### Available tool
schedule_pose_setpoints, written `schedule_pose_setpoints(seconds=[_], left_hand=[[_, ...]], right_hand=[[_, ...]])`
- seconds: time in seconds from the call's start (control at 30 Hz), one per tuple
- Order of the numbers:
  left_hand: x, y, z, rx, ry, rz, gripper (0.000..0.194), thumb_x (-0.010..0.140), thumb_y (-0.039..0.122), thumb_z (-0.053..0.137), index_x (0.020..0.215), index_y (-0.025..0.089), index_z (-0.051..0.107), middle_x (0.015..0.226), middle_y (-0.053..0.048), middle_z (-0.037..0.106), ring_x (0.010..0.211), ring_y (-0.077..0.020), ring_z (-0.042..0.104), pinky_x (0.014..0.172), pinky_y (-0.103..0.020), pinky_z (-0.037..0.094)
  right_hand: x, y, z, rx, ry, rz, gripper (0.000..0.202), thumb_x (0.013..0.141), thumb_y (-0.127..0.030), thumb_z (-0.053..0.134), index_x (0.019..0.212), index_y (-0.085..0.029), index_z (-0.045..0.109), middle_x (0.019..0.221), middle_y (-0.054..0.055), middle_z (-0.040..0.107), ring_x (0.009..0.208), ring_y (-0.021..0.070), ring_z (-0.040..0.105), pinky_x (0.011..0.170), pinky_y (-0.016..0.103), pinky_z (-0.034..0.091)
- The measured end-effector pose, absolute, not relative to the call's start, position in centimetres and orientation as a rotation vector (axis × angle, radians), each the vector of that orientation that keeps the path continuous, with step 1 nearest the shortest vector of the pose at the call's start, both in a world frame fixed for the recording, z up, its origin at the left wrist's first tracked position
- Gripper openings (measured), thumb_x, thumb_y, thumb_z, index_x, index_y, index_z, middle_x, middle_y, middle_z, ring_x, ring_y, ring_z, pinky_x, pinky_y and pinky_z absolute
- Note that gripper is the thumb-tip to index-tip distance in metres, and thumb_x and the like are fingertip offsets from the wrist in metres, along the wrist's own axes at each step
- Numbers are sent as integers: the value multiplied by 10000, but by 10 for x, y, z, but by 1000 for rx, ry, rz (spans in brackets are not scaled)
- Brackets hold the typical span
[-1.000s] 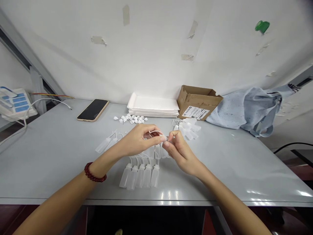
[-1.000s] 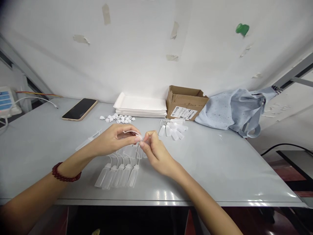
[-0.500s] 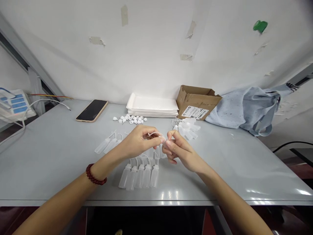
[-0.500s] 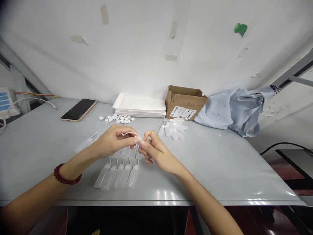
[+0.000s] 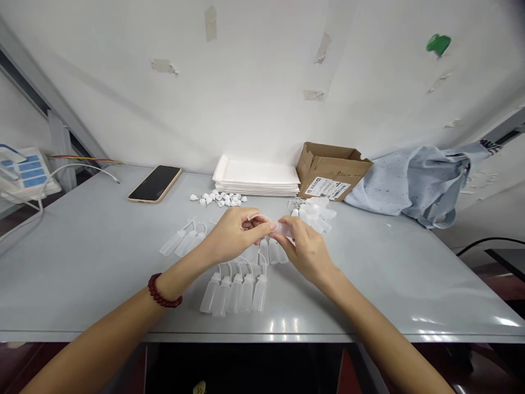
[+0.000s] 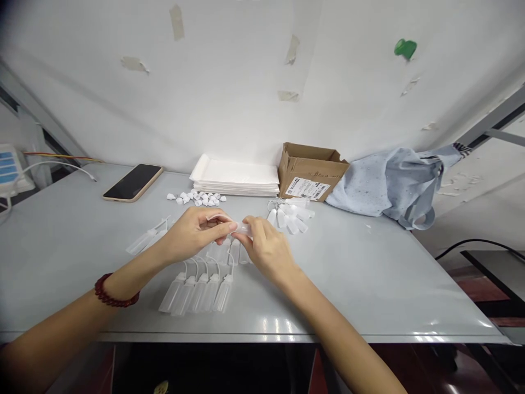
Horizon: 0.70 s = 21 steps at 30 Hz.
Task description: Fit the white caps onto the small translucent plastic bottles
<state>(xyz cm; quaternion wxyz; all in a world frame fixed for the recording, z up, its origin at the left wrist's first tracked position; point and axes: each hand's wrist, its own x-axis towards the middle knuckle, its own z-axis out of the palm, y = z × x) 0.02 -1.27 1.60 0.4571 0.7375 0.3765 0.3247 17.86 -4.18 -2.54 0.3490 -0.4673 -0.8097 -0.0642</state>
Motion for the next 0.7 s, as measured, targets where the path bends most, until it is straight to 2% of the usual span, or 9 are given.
schedule_pose_setpoints(seconds=[0.07, 0.13, 0.33, 0.7], left_hand=[[1, -14, 17, 1820, 939, 817, 223, 829, 294, 575, 682, 135, 625, 573, 31, 567, 503, -64, 501, 454, -164, 383], [1, -15, 18, 1825, 912, 812, 211, 830, 287, 573, 691, 137, 626, 584, 31, 571, 505, -63, 504, 454, -162, 387], [-3, -14, 16, 1846, 821, 786, 196, 834, 307, 583, 735, 149, 643, 593, 32, 567, 546, -71, 514, 493, -163, 415], [-10, -7, 11, 1967, 750, 688, 207, 858, 310, 553, 873, 144, 676, 663, -3, 625, 611, -101, 564, 537, -200, 437]], right_hand=[[180, -40, -25, -1176, -2144, -335, 196, 956, -341, 379, 956, -166, 467, 752, 72, 595, 630, 162, 541, 507, 255, 362], [181, -40, -24, -1142, -2178, -345, 218, 964, -330, 357, 944, -156, 487, 713, 65, 588, 595, 154, 527, 498, 251, 366], [183, -43, -20, -1087, -2226, -41, 241, 965, -334, 350, 974, -149, 504, 718, 49, 593, 574, 139, 521, 520, 240, 395], [182, -45, -9, -1122, -2105, 590, 265, 944, -346, 407, 859, -154, 568, 574, -42, 444, 486, 82, 394, 503, 215, 323]])
